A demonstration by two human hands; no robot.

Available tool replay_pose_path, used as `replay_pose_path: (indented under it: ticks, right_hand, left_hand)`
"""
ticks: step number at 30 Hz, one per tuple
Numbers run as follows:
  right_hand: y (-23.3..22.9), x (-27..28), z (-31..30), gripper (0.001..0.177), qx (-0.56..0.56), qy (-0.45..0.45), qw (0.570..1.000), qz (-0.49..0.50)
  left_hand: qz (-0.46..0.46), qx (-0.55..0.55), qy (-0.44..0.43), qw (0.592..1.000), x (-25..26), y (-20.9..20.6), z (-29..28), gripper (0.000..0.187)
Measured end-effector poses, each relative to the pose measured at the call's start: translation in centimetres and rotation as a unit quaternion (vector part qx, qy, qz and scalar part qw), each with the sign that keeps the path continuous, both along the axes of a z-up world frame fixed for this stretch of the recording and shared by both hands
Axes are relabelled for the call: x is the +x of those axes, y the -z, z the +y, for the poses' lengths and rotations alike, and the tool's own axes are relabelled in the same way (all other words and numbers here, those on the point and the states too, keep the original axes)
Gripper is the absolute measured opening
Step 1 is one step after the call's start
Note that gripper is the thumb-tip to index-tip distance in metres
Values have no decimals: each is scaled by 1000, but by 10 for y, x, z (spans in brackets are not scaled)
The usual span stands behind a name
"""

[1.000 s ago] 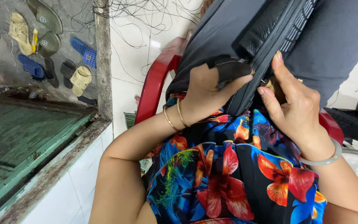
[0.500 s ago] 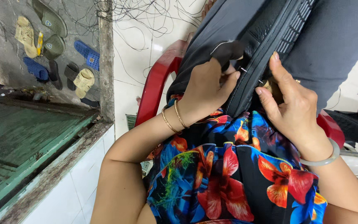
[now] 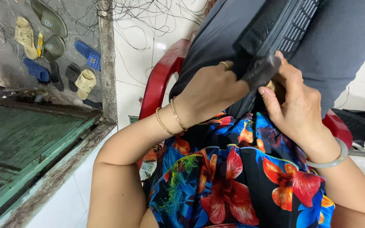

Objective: The person sits on a red chair with legs crossed, holding a black shoe on their lap. They use a needle and thread to sew the sole of the shoe, repeatedly pulling the thread through the material.

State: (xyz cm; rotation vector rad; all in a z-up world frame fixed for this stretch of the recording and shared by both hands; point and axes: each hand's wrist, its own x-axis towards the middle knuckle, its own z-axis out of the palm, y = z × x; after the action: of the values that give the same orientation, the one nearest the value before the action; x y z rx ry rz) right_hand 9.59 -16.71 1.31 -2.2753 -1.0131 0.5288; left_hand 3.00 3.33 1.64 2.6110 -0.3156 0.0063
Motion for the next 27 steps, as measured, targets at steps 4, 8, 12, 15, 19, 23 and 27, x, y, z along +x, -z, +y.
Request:
replay_pose_path:
  ticks: [4, 8, 12, 15, 19, 23, 27]
  right_hand:
    - [0, 1, -1, 53, 18, -16, 1000, -3]
    - [3, 10, -12, 55, 49, -39, 997, -39]
    - [-16, 33, -16, 58, -100, -88, 991, 29]
    - [-30, 49, -16, 65, -282, -104, 952, 57]
    - [-25, 52, -42, 66, -240, -138, 959, 51]
    - [-31, 47, -64, 50, -202, -110, 970, 79]
    - [-39, 40, -67, 45, -148, -101, 977, 118]
  left_hand:
    - [1, -23, 83, 996, -6, 4, 9, 18]
    - [-41, -105, 22, 993, -8, 3, 8, 13]
    - [112, -199, -189, 955, -6, -16, -14, 46]
    - [240, -179, -234, 925, 8, -20, -28, 72]
    - [265, -180, -239, 917, 6, -10, -41, 61]
    - [270, -209, -277, 898, 1, 1, -39, 56]
    - [237, -253, -267, 899, -3, 4, -41, 71]
